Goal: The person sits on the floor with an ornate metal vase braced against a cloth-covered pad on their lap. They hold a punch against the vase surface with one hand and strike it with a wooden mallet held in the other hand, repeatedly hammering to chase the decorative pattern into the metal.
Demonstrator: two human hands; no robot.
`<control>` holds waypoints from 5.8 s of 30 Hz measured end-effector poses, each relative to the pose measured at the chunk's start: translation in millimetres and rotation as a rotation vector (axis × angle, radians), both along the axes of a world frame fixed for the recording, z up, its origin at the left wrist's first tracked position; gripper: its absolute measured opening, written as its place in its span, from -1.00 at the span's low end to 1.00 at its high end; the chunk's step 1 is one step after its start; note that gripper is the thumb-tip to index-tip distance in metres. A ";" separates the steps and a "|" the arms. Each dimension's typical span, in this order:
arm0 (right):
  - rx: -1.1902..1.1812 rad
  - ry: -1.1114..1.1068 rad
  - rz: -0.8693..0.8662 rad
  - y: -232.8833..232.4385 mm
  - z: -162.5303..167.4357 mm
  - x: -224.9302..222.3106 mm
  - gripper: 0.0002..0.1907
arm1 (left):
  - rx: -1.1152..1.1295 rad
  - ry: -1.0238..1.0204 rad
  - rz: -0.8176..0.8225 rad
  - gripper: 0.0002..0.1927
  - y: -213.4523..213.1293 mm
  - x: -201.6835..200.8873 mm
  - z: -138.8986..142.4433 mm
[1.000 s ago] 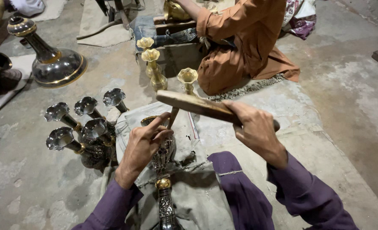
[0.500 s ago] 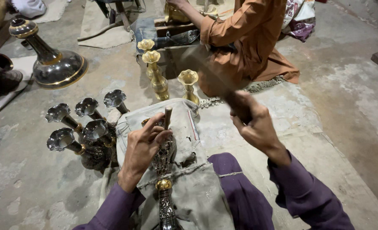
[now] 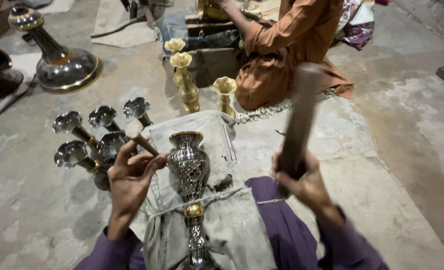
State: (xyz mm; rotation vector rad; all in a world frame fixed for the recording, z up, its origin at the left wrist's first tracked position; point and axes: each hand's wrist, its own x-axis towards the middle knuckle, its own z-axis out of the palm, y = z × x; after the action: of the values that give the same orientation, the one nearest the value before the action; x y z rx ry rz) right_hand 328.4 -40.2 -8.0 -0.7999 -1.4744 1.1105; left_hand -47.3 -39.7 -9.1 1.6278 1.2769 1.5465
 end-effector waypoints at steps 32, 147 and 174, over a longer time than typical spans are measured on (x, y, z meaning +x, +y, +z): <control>-0.020 -0.509 -0.447 -51.1 -32.5 -41.9 -0.70 | 0.096 0.644 -0.634 -0.54 23.4 26.9 35.5; 0.143 -0.913 -0.566 -50.4 -51.0 -5.5 -0.58 | 0.170 0.592 -0.406 -0.59 13.6 25.9 -5.4; -0.997 -1.164 -0.547 -76.5 -120.2 58.0 -0.32 | -0.859 -0.161 0.579 -0.33 -133.4 -94.7 -190.1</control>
State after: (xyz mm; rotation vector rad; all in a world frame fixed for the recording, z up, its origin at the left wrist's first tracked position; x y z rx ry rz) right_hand 386.4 -116.7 -128.2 -2.6923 -1.2914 0.9071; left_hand -141.9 -173.0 -199.1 0.6062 2.0414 1.0962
